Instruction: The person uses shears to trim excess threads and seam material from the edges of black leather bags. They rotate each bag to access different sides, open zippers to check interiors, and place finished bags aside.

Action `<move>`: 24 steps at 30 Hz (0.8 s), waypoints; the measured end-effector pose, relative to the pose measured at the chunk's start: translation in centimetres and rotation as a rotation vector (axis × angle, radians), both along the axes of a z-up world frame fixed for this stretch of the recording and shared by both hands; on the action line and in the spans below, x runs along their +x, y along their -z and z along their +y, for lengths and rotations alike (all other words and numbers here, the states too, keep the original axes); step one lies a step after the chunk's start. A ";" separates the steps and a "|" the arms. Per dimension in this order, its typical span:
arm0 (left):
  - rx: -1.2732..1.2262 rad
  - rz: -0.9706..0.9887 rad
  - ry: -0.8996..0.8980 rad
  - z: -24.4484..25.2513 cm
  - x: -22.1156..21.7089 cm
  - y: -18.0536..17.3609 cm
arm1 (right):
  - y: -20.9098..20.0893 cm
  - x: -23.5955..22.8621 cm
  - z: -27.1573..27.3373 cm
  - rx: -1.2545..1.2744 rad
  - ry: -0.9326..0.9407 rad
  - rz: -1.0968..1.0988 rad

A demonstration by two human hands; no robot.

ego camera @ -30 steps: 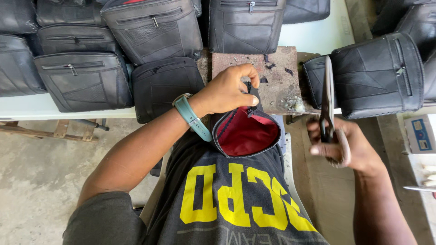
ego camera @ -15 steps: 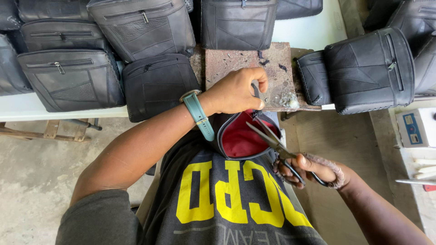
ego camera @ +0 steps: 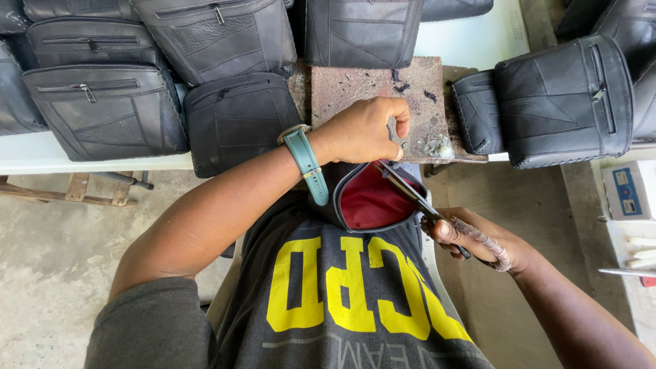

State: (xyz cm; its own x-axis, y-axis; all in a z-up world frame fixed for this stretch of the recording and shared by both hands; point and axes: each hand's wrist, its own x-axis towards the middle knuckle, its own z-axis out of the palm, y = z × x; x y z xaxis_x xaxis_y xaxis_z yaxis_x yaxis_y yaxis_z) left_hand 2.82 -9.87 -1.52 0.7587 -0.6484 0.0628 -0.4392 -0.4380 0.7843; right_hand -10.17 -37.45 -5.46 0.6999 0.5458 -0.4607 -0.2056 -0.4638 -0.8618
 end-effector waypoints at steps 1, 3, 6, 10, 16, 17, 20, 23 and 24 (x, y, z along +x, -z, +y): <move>0.007 0.005 -0.002 0.0 0.1 -0.1 | 0.3 0.1 -0.1 -0.021 0.002 -0.010; 0.011 0.005 0.006 0.0 0.1 -0.1 | 0.9 0.1 -0.4 0.047 0.020 0.050; 0.018 0.006 0.012 0.0 0.2 -0.2 | 2.0 0.3 -1.0 0.144 0.019 0.106; 0.017 0.028 0.021 0.2 0.3 -0.2 | 2.9 0.5 -1.4 0.011 0.072 0.065; -0.004 -0.015 0.021 0.0 0.5 -0.1 | 2.5 0.4 -1.0 -0.131 0.182 -0.008; 0.019 0.008 0.019 0.0 0.6 0.0 | 2.5 0.4 -0.8 -0.183 0.148 0.002; 0.051 0.020 0.011 0.1 0.7 0.3 | 2.9 0.7 0.2 -0.282 0.047 -0.069; 0.054 -0.021 0.011 -0.2 0.8 0.7 | 3.2 1.1 0.6 -0.314 -0.053 -0.261; 0.098 0.018 0.013 -0.2 0.7 0.8 | 3.2 1.0 0.4 -0.344 -0.093 -0.264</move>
